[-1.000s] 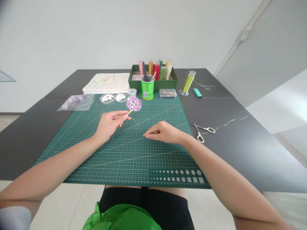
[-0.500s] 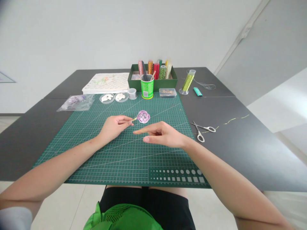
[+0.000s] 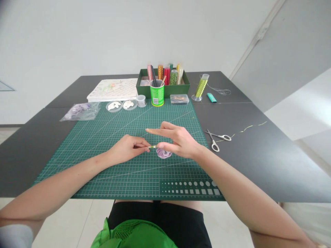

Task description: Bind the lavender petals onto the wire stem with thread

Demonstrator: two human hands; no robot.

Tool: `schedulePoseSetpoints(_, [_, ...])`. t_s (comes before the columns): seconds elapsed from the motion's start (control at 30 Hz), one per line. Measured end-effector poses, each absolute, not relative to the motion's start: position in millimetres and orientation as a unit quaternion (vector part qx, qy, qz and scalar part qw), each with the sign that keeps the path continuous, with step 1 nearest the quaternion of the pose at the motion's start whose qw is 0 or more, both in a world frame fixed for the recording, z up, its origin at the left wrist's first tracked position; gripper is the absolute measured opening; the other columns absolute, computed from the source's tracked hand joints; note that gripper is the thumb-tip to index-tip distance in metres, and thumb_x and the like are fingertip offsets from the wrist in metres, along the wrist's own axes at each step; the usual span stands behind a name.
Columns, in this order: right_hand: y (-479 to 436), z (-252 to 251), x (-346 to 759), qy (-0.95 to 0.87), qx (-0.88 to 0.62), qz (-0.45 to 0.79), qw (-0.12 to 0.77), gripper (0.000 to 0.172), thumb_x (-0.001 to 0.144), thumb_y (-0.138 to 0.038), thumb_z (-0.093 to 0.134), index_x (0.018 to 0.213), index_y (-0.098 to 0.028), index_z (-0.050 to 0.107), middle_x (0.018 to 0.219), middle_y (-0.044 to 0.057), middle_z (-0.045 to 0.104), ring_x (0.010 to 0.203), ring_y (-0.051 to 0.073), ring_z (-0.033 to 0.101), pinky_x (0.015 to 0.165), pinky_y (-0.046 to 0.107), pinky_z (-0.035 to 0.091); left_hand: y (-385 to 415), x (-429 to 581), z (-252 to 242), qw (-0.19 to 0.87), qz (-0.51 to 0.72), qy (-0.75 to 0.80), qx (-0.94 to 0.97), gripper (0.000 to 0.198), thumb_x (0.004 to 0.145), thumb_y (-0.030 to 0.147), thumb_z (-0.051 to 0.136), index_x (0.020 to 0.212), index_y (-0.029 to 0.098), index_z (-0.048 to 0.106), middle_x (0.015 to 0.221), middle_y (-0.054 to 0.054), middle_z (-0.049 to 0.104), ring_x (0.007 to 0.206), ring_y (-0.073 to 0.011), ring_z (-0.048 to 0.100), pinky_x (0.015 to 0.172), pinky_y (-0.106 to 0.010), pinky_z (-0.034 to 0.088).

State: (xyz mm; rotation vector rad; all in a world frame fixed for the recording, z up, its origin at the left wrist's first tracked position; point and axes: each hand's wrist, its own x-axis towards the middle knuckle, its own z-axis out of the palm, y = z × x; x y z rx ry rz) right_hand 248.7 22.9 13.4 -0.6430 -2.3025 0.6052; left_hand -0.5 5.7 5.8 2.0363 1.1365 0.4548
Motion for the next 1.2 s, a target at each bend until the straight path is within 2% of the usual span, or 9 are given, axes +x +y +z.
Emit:
schedulePoseSetpoints(0.13, [27,10,249,-0.839,-0.283,0.32,0.337,0.079,0.103,-0.069,0.017,0.135,-0.019,0.069,0.076,0.002,0.048,0.069,0.017,0.047,0.071,0.036,0.043,1,0,5,0.382,0.175,0.419,0.805,0.015,0.092,0.021,0.066,0.096,0.024,0.08,0.085,0.002,0.082,0.065,-0.0149,0.073,0.065,-0.027,0.052])
schedulePoseSetpoints(0.23, [30,6,248,-0.819,-0.307,0.356,0.328,0.083,0.102,-0.071,0.014,0.133,-0.021,0.072,0.08,0.004,0.052,0.074,0.019,0.05,0.075,0.038,0.045,-1,0,3,0.384,0.183,0.403,0.81,0.015,0.093,0.023,0.066,0.097,0.025,0.08,0.084,0.002,0.082,0.063,-0.0153,0.072,0.064,-0.028,0.052])
schedulePoseSetpoints(0.37, [35,-2,248,-0.824,-0.344,0.327,0.309,0.082,0.101,-0.073,0.012,0.126,-0.027,0.075,0.106,0.01,0.065,0.101,0.026,0.06,0.099,0.049,0.043,-4,0,3,0.37,0.188,0.388,0.823,0.014,0.093,0.026,0.066,0.097,0.024,0.08,0.079,0.001,0.08,0.062,-0.0156,0.071,0.065,-0.028,0.052])
schedulePoseSetpoints(0.5, [38,-7,249,-0.833,-0.392,0.282,0.27,0.079,0.1,-0.073,0.012,0.118,-0.033,0.078,0.134,0.008,0.064,0.127,0.032,0.053,0.114,0.06,0.03,-5,-1,3,0.354,0.185,0.392,0.829,0.017,0.095,0.028,0.064,0.1,0.023,0.08,0.079,0.001,0.08,0.058,-0.0142,0.068,0.061,-0.027,0.049])
schedulePoseSetpoints(0.7, [41,-15,250,-0.844,-0.401,0.269,0.234,0.078,0.1,-0.073,0.013,0.12,-0.033,0.077,0.147,0.007,0.057,0.137,0.034,0.047,0.119,0.064,0.026,-5,-1,3,0.328,0.214,0.417,0.82,0.019,0.096,0.034,0.064,0.101,0.023,0.079,0.079,0.001,0.08,0.052,-0.0124,0.063,0.054,-0.026,0.043])
schedulePoseSetpoints(0.87, [43,-24,250,-0.843,-0.396,0.266,0.249,0.071,0.103,-0.068,0.016,0.121,-0.036,0.077,0.148,0.006,0.057,0.136,0.034,0.047,0.118,0.063,0.027,-4,-1,7,0.363,0.284,0.435,0.774,0.021,0.093,0.037,0.067,0.105,0.022,0.076,0.083,-0.002,0.081,0.062,-0.0156,0.07,0.059,-0.026,0.049])
schedulePoseSetpoints(1.0, [46,-27,252,-0.852,-0.386,0.256,0.245,0.062,0.105,-0.062,0.023,0.121,-0.035,0.076,0.15,0.006,0.057,0.137,0.035,0.045,0.117,0.064,0.027,-3,-1,6,0.38,0.312,0.436,0.754,0.032,0.091,0.036,0.071,0.119,0.021,0.074,0.076,-0.001,0.079,0.056,-0.014,0.064,0.058,-0.026,0.048])
schedulePoseSetpoints(1.1, [47,-26,253,-0.855,-0.379,0.253,0.249,0.06,0.105,-0.061,0.026,0.12,-0.033,0.077,0.147,0.007,0.059,0.135,0.035,0.047,0.117,0.063,0.029,-2,-1,3,0.372,0.338,0.442,0.743,0.033,0.088,0.038,0.074,0.116,0.023,0.078,0.07,0.001,0.076,0.055,-0.0135,0.062,0.057,-0.026,0.048])
schedulePoseSetpoints(1.2, [48,-23,252,-0.854,-0.372,0.265,0.249,0.061,0.105,-0.06,0.025,0.118,-0.031,0.077,0.144,0.008,0.062,0.134,0.034,0.048,0.117,0.062,0.031,-1,-1,2,0.385,0.362,0.443,0.724,0.031,0.089,0.04,0.072,0.114,0.024,0.08,0.08,-0.002,0.08,0.067,-0.0172,0.071,0.064,-0.029,0.055])
